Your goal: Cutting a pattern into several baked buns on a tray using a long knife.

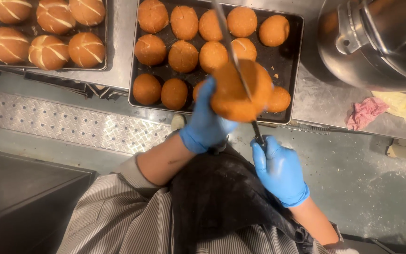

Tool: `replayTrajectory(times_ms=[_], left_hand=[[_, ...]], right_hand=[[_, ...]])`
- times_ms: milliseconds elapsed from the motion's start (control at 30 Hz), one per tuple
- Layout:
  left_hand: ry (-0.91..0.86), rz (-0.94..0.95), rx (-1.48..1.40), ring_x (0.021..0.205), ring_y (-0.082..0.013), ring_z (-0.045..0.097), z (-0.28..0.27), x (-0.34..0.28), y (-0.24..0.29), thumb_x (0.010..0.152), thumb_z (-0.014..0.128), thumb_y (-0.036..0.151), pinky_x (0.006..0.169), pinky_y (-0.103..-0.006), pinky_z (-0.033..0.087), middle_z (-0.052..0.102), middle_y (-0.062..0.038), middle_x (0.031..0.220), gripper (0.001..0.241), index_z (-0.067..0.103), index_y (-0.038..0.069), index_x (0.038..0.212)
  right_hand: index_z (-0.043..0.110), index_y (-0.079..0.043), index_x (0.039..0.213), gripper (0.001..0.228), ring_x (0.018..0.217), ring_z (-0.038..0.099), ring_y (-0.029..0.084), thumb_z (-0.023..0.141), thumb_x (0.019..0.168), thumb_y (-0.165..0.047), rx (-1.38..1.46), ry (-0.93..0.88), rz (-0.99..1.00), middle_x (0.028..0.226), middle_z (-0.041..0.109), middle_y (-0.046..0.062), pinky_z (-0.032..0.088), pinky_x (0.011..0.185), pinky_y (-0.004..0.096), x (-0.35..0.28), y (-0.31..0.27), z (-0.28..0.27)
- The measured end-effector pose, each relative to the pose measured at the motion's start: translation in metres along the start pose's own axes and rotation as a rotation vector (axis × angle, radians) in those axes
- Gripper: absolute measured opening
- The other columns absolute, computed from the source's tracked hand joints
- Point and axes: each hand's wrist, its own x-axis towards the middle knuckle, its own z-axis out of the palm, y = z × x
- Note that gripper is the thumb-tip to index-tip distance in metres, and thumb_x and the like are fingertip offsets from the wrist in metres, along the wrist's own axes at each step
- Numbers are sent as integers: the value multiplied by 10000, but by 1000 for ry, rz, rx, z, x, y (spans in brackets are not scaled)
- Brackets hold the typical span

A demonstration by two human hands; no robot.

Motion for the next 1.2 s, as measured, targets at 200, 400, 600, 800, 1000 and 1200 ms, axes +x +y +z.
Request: replayTrajectory(times_ms=[200, 400, 600, 800, 1000, 1200], left_hand=[[-182, -2, -131, 1468, -363, 454, 7, 1, 12, 1101, 493, 573, 1268, -531, 320, 461, -185, 1584, 768, 360, 12, 1609], [-107, 60, 117, 1502, -270, 449, -8, -4, 4, 1029, 589, 520, 1289, -415, 357, 450, -126, 1608, 799, 347, 27, 1610], [-103, 303, 451, 1364, -221, 529, 1, -15, 27, 954, 734, 247, 1251, -398, 412, 548, -122, 1428, 706, 398, -21, 1515], [-135, -278, -150, 1391, -360, 498, -22, -1, 47, 858, 662, 657, 1175, -524, 413, 503, -226, 1505, 1022, 363, -44, 1538], [-167, -184, -19, 1479, -365, 456, -14, -4, 51, 1022, 537, 574, 1239, -583, 405, 424, -176, 1621, 845, 315, 43, 1642], [-240, 43, 61, 1464, -388, 471, 7, -6, 44, 997, 601, 572, 1181, -593, 444, 438, -141, 1604, 859, 253, 148, 1658]], right_hand=[[616, -28, 981, 135, 546, 657, 393, 669, 902, -124, 7, -71, -28, 666, 661, 201, 515, 496, 448, -17, 16, 10], [609, -16, 981, 120, 556, 634, 379, 669, 953, -115, -73, 47, -50, 692, 646, 192, 478, 495, 432, -1, 4, -5], [683, -64, 938, 86, 438, 649, 293, 638, 935, -137, 253, -179, 195, 565, 643, 119, 496, 448, 394, 1, 12, -27], [667, -45, 933, 157, 553, 655, 351, 716, 925, -194, -137, -90, -105, 647, 651, 151, 487, 498, 411, 7, 6, -39], [688, -66, 1005, 148, 572, 649, 332, 707, 911, -179, -150, 12, -151, 688, 659, 134, 493, 548, 395, -5, -14, -63], [678, -46, 1059, 145, 453, 630, 150, 596, 948, -92, 192, -22, 78, 584, 633, 27, 487, 478, 310, -16, -16, -33]])
